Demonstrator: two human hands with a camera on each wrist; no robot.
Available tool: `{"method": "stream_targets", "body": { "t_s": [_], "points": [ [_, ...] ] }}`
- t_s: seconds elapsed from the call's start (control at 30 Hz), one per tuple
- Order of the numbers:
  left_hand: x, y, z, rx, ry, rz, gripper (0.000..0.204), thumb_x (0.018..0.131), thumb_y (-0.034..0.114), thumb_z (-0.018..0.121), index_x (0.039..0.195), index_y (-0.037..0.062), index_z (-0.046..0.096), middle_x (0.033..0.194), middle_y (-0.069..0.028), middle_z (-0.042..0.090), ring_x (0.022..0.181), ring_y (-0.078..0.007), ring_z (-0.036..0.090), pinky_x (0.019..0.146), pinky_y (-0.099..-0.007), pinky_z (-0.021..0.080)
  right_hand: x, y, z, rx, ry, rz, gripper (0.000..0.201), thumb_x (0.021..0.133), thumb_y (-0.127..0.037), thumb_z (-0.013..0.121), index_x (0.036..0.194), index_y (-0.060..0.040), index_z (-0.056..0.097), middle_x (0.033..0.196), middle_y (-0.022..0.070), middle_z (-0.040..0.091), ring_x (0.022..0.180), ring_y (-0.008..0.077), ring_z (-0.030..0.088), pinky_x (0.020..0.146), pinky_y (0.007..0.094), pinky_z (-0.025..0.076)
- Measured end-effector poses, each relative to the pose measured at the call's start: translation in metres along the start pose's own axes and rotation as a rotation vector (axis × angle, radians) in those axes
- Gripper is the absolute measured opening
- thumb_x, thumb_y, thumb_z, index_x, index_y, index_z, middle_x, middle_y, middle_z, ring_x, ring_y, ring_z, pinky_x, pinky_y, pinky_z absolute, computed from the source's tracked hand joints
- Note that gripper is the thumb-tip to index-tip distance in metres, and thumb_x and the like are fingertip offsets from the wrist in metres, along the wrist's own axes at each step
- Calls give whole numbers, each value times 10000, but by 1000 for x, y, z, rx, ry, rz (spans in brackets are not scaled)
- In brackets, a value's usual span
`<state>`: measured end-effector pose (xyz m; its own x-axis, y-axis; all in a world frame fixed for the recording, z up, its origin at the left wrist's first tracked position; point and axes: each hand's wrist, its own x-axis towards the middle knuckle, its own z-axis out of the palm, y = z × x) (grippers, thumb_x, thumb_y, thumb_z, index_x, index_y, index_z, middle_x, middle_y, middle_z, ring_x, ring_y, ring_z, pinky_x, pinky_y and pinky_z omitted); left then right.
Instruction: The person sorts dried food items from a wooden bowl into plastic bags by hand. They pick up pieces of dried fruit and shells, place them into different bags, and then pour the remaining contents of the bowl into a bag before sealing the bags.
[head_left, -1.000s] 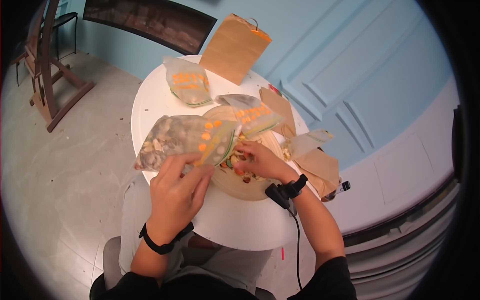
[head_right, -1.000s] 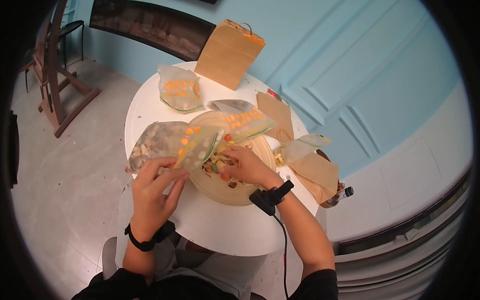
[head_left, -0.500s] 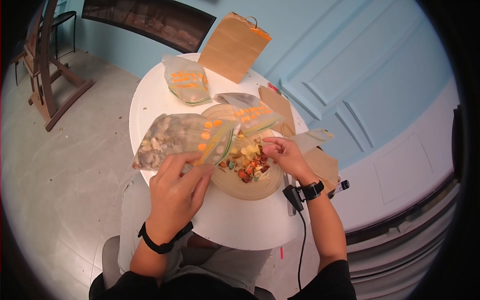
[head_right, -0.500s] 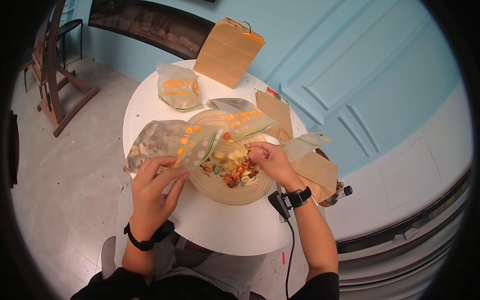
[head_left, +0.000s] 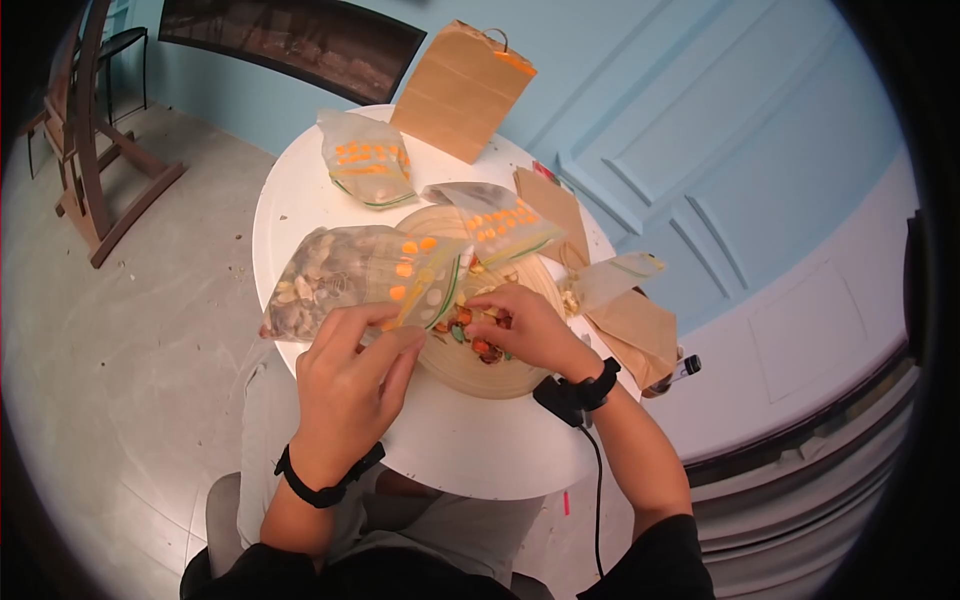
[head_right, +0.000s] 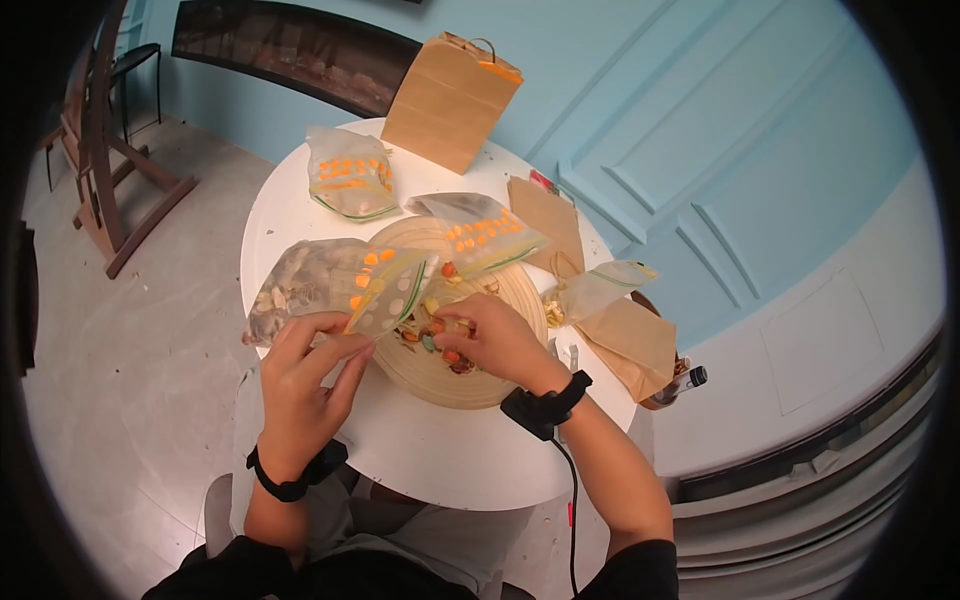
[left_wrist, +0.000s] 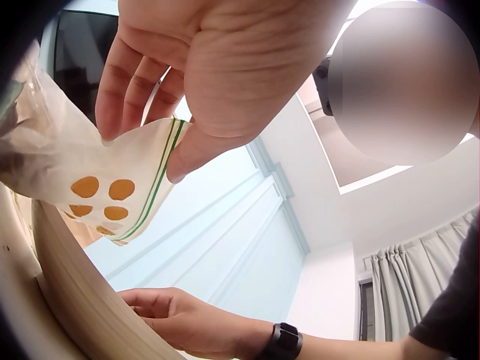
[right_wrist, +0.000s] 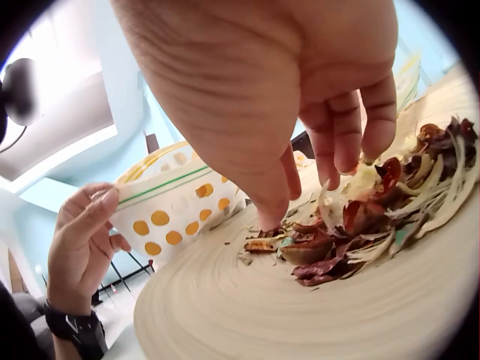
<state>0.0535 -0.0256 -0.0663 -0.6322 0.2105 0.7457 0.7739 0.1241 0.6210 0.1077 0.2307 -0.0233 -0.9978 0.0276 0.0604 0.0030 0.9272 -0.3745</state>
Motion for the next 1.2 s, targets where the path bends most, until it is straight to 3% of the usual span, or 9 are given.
{"method": "stream_targets", "body": {
  "t_s": [0.07,0.17,0.27,0.37,0.57,0.67,1.07,1.17,1.2],
  "points": [
    [0,-1,-1,0,5,-5,185,747,2,812,912,69,759,1020,-100,692,875,-271,662,629,-335,513,2,1,9,-60,-14,-65,231,891,-226,745,1052,-59,756,811,112,729,716,256,684,684,343,541],
    [0,-2,-3,-7,6,-12,187,748,1,811,914,67,760,1019,-101,694,870,-270,663,629,-334,513,4,-16,1,186,-214,237,197,919,-151,729,1051,-4,730,760,93,703,639,156,633,643,298,518],
    [0,-4,-5,-16,-6,-25,189,748,-2,810,918,64,760,1021,-102,697,871,-269,663,631,-333,515,2,-6,2,-27,-75,160,162,923,-149,712,992,-4,732,755,91,700,647,157,633,635,300,513],
    [0,-4,-5,-24,-8,-22,190,749,-4,809,921,62,761,1020,-103,698,874,-269,664,634,-332,518,4,-1,-3,-69,-75,249,161,923,-193,685,989,-61,750,819,114,733,745,265,702,695,366,540],
    [0,-3,-6,-22,-14,-27,195,748,-1,812,925,62,762,1017,-106,698,876,-271,665,640,-332,522,11,-2,3,-88,-64,89,161,924,-175,698,1010,-50,754,805,125,711,695,232,660,670,343,516],
    [0,-3,-8,-12,-9,-18,197,748,3,814,927,64,762,1016,-107,698,876,-272,666,642,-334,521,20,-12,2,-106,-108,75,159,907,-228,684,952,-98,765,820,112,736,790,301,705,728,398,540],
    [-1,-5,-9,-27,-7,-30,200,748,6,812,931,68,760,1015,-104,696,875,-280,666,674,-346,521,25,1,13,130,-172,256,171,877,-219,729,918,-55,753,849,122,736,781,284,707,736,366,540],
    [0,-5,-10,-27,-7,-37,202,748,2,811,933,66,759,1014,-103,695,874,-278,666,677,-346,524,22,-9,1,62,-84,267,176,918,-154,728,940,20,729,773,81,708,686,126,633,666,307,521],
    [0,-4,-10,-29,-7,-38,203,748,1,810,933,65,758,1014,-103,694,874,-278,666,678,-347,525,23,-6,0,36,-82,286,179,904,-176,734,943,-1,742,798,101,718,717,177,659,686,325,528]
  ]
}}
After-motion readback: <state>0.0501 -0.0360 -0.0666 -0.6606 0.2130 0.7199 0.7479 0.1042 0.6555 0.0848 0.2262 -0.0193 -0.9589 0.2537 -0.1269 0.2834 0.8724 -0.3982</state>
